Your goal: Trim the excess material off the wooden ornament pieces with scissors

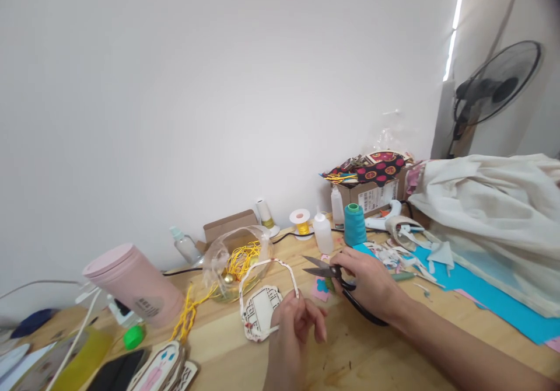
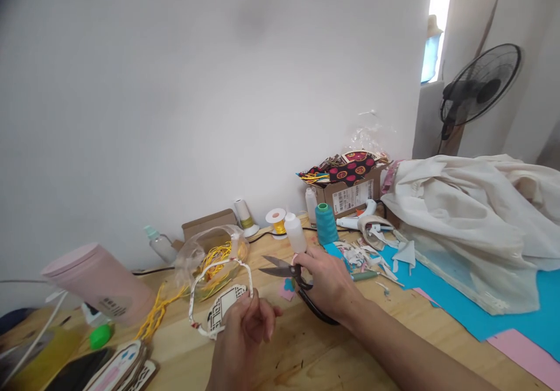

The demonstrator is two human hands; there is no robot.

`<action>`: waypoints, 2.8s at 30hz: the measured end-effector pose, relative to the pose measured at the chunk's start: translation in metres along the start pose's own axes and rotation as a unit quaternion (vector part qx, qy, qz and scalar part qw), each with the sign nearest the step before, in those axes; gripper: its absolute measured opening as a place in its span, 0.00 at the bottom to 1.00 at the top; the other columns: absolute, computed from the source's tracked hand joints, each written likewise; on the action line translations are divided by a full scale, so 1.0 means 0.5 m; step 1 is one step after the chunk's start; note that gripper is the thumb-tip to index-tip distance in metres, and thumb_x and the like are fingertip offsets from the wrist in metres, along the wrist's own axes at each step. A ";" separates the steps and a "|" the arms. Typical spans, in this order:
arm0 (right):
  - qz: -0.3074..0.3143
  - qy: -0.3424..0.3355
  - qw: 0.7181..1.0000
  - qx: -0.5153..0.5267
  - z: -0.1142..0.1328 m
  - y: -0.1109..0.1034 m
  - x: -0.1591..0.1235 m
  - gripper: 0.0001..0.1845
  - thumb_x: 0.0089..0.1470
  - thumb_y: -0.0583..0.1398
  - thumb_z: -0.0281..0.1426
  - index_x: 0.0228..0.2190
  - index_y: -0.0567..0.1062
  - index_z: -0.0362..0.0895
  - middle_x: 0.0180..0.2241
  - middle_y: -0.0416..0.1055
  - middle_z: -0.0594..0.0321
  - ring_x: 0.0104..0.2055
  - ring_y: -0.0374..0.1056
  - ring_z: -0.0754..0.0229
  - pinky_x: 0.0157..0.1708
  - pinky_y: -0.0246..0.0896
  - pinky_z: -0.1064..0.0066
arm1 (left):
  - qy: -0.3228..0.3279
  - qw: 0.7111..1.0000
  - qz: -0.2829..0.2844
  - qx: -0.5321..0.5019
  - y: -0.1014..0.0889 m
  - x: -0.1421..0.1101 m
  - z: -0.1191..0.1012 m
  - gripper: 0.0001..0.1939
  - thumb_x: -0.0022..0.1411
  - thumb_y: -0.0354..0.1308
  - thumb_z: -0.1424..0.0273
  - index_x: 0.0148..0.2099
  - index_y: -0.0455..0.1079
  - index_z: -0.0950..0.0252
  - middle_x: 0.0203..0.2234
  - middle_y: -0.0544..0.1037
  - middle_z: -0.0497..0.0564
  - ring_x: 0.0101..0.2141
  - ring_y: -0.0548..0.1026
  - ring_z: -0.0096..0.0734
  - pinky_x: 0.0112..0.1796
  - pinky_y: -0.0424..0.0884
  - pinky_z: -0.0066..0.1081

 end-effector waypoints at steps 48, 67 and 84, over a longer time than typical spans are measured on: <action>-0.035 0.038 0.998 -0.024 -0.015 -0.020 0.007 0.08 0.44 0.55 0.28 0.29 0.71 0.47 0.28 0.67 0.64 0.29 0.63 0.62 0.24 0.49 0.74 | -0.017 0.995 -0.048 0.082 0.021 -0.050 0.041 0.21 0.54 0.48 0.59 0.13 0.64 0.60 0.04 0.64 0.43 0.12 0.62 0.28 0.37 0.65 0.36; 0.040 0.162 0.805 0.569 0.028 0.013 0.000 0.18 0.37 0.64 0.35 0.32 0.68 0.42 0.17 0.64 0.73 0.17 0.57 0.71 0.17 0.53 0.78 | -0.029 0.994 0.090 0.057 0.040 -0.018 0.028 0.14 0.53 0.52 0.62 0.21 0.67 0.64 0.13 0.70 0.46 0.20 0.65 0.27 0.28 0.60 0.28; -0.065 0.038 0.912 0.403 0.049 0.001 -0.017 0.07 0.44 0.59 0.29 0.31 0.69 0.44 0.24 0.70 0.65 0.24 0.64 0.64 0.27 0.61 0.72 | -0.147 0.972 -0.055 -0.173 0.007 0.000 0.048 0.08 0.42 0.62 0.72 0.16 0.68 0.68 0.10 0.65 0.43 0.16 0.60 0.19 0.25 0.61 0.25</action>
Point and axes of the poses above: each hand's wrist, its own x-axis towards the middle knuckle, its own y-axis out of the palm, z = x × y, the point moved 7 cm from there along x, towards the middle knuckle
